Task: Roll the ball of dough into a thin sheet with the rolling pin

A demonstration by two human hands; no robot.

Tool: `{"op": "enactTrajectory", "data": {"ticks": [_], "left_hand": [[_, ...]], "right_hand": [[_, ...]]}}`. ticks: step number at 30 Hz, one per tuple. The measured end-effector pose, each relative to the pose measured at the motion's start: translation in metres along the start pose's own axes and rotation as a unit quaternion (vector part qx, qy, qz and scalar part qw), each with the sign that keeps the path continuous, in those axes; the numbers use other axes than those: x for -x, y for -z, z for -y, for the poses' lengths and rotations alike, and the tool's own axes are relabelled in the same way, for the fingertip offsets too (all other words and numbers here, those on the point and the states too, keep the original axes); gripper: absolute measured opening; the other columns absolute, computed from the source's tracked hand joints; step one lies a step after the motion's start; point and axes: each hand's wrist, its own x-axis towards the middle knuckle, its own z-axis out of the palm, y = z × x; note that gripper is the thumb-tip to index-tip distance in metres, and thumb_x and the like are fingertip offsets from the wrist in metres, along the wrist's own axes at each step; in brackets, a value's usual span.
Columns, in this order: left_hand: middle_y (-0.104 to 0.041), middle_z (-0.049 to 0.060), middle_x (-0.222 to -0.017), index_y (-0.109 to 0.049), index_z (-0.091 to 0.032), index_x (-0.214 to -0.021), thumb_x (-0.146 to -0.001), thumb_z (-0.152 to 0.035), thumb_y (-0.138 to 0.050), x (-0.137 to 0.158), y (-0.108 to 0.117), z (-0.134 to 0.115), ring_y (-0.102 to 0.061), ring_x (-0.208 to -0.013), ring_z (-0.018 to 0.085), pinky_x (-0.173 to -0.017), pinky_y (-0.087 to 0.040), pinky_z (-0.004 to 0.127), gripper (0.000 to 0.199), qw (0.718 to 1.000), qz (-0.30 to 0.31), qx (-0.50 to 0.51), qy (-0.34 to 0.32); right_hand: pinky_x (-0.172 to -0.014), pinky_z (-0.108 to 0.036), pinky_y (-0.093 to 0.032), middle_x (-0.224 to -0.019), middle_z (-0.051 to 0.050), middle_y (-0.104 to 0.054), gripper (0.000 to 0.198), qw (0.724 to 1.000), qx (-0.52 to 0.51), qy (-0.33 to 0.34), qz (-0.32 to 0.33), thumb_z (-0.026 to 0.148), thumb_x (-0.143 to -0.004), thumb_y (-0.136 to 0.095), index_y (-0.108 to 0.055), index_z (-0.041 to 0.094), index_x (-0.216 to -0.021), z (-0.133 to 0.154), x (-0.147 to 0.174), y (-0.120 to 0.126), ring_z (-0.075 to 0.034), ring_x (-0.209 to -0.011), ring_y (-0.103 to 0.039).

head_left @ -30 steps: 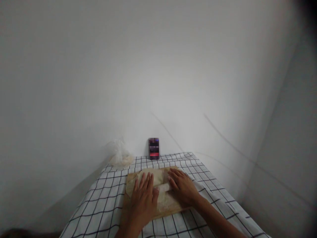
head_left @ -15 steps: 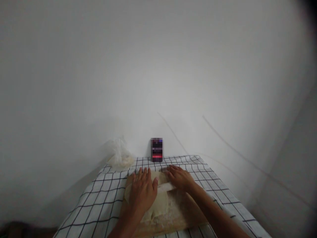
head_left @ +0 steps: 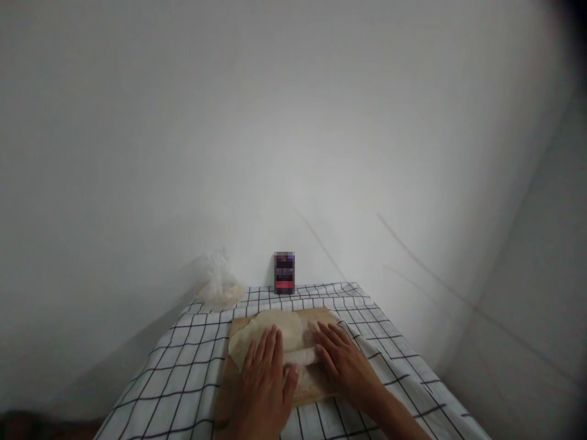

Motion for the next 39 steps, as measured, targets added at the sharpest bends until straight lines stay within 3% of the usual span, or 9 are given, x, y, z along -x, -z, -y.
{"op": "enactTrajectory", "data": {"ticks": [4, 8, 12, 16, 20, 24, 30, 35, 39], "left_hand": [[-0.049, 0.015, -0.157, -0.014, -0.013, -0.165, -0.100, -0.049, -0.046, 0.024, 0.010, -0.007, -0.053, -0.139, 0.032, -0.112, -0.043, 0.048, 0.081, 0.999, -0.012, 0.001, -0.047], [-0.057, 0.014, -0.151, -0.014, -0.011, -0.165, -0.099, -0.056, -0.043, 0.034, 0.007, -0.008, -0.059, -0.132, 0.032, -0.105, -0.047, 0.047, 0.085, 0.995, -0.052, -0.021, -0.077], [-0.064, 0.011, -0.144, -0.014, -0.010, -0.165, -0.100, -0.058, -0.043, 0.030, 0.005, 0.003, -0.064, -0.126, 0.028, -0.101, -0.050, 0.043, 0.085, 0.991, -0.067, -0.021, -0.113], [-0.064, 0.008, -0.145, -0.032, -0.018, -0.161, -0.103, -0.051, -0.045, 0.018, 0.006, 0.018, -0.063, -0.129, 0.025, -0.103, -0.051, 0.040, 0.068, 0.992, -0.034, -0.005, -0.119], [-0.064, 0.010, -0.144, -0.048, -0.021, -0.151, -0.106, -0.044, -0.042, -0.002, -0.002, 0.030, -0.061, -0.132, 0.027, -0.108, -0.052, 0.046, 0.051, 0.998, 0.023, 0.014, -0.049], [-0.063, 0.013, -0.144, -0.058, -0.018, -0.142, -0.107, -0.037, -0.037, -0.027, -0.017, 0.043, -0.058, -0.135, 0.030, -0.107, -0.052, 0.053, 0.045, 0.998, 0.061, 0.026, -0.014], [-0.068, 0.013, -0.138, -0.065, -0.016, -0.134, -0.105, -0.039, -0.042, -0.038, -0.029, 0.050, -0.061, -0.131, 0.034, -0.108, -0.050, 0.059, 0.043, 0.999, 0.042, -0.001, 0.035], [-0.065, 0.014, -0.142, -0.061, -0.015, -0.138, -0.103, -0.043, -0.044, -0.030, -0.038, 0.047, -0.059, -0.133, 0.032, -0.108, -0.051, 0.055, 0.047, 0.999, 0.027, 0.000, 0.047], [-0.064, 0.013, -0.143, -0.058, -0.017, -0.141, -0.103, -0.047, -0.044, -0.027, -0.047, 0.050, -0.059, -0.134, 0.032, -0.106, -0.052, 0.052, 0.051, 0.998, 0.015, 0.008, 0.055]], "right_hand": [[-0.118, -0.056, -0.042, -0.148, -0.004, -0.060, 0.035, 0.999, -0.015, 0.008, -0.029, 0.042, -0.107, -0.045, -0.062, 0.032, -0.136, 0.008, 0.028, 0.003, -0.030, -0.144, -0.047], [-0.103, -0.050, -0.053, -0.124, -0.007, -0.071, 0.021, 0.999, -0.027, -0.008, -0.017, 0.039, -0.101, -0.058, -0.066, 0.032, -0.119, 0.015, 0.039, 0.010, -0.030, -0.118, -0.065], [-0.093, -0.045, -0.053, -0.113, -0.006, -0.069, 0.021, 0.999, -0.020, -0.036, 0.001, 0.046, -0.092, -0.071, -0.068, 0.028, -0.103, 0.017, 0.033, 0.016, -0.028, -0.103, -0.067], [-0.079, -0.034, -0.050, -0.099, -0.004, -0.070, 0.032, 0.999, -0.028, -0.032, 0.026, 0.056, -0.090, -0.071, -0.068, 0.025, -0.094, 0.013, 0.002, 0.028, -0.024, -0.092, -0.067], [-0.065, -0.028, -0.041, -0.097, -0.004, -0.071, 0.043, 0.996, -0.031, -0.020, 0.077, 0.064, -0.088, -0.069, -0.071, 0.021, -0.087, 0.009, -0.053, 0.043, -0.018, -0.078, -0.066], [-0.064, -0.027, -0.037, -0.091, -0.004, -0.075, 0.038, 0.995, -0.024, -0.010, 0.101, 0.056, -0.096, -0.060, -0.073, 0.021, -0.088, 0.002, -0.099, 0.041, -0.019, -0.080, -0.067], [-0.063, -0.026, -0.037, -0.083, -0.005, -0.074, 0.035, 0.994, -0.013, -0.008, 0.107, 0.041, -0.101, -0.051, -0.072, 0.020, -0.083, -0.008, -0.118, 0.018, -0.018, -0.075, -0.067], [-0.080, -0.029, -0.048, -0.126, -0.008, -0.070, 0.027, 0.996, 0.001, 0.030, 0.087, 0.036, -0.101, -0.051, -0.066, 0.021, -0.117, -0.004, -0.150, 0.016, -0.021, -0.103, -0.070], [-0.090, -0.040, -0.051, -0.164, -0.013, -0.039, 0.041, 0.995, 0.032, 0.052, 0.075, 0.039, -0.101, -0.050, -0.054, 0.021, -0.137, 0.011, -0.187, 0.006, -0.031, -0.124, -0.063]]}}
